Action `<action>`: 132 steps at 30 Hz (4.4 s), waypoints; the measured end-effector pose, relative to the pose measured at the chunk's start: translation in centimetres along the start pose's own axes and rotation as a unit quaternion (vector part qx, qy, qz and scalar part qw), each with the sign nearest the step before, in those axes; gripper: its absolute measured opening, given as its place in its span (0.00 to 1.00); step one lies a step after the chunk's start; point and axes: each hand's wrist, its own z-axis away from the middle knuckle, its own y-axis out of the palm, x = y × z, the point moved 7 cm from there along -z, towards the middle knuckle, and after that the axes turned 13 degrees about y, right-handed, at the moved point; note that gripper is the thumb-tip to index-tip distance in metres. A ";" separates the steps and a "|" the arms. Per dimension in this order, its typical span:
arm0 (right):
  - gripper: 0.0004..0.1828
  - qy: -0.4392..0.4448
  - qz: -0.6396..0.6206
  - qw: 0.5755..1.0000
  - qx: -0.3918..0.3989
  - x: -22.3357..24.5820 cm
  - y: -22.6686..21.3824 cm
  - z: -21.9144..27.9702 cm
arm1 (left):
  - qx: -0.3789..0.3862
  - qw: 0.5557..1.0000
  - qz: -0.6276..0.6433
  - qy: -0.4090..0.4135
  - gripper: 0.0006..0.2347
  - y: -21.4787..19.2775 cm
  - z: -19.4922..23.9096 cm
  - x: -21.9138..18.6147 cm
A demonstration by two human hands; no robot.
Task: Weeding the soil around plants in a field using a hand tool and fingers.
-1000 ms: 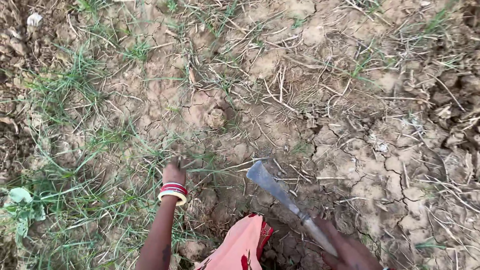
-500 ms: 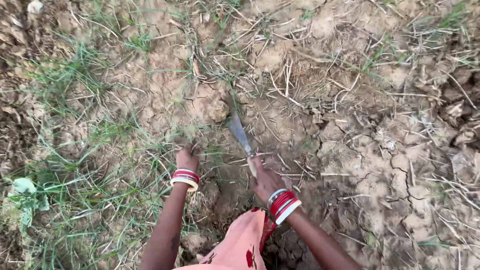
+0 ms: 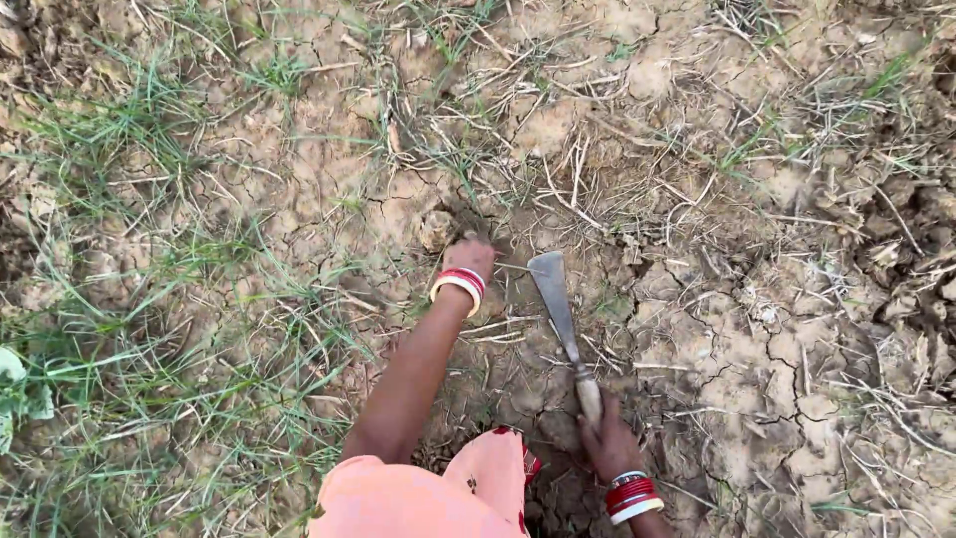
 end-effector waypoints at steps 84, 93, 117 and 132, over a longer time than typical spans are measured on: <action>0.27 0.003 0.074 0.997 -0.020 0.1 0.0 0.0 | 0.133 0.979 0.058 -0.142 0.23 -3.3 17.6 1.3; 0.27 0.053 0.076 0.995 0.022 0.7 -0.5 0.4 | 0.172 0.981 -0.031 -0.082 0.08 4.4 15.9 3.9; 0.28 0.022 0.073 0.997 0.002 1.1 -0.3 0.7 | 0.198 0.969 0.081 -0.123 0.13 4.0 19.2 3.8; 0.29 0.063 0.100 0.979 0.168 12.2 -19.7 2.0 | 0.227 0.954 0.185 0.059 0.13 -6.3 18.8 -2.4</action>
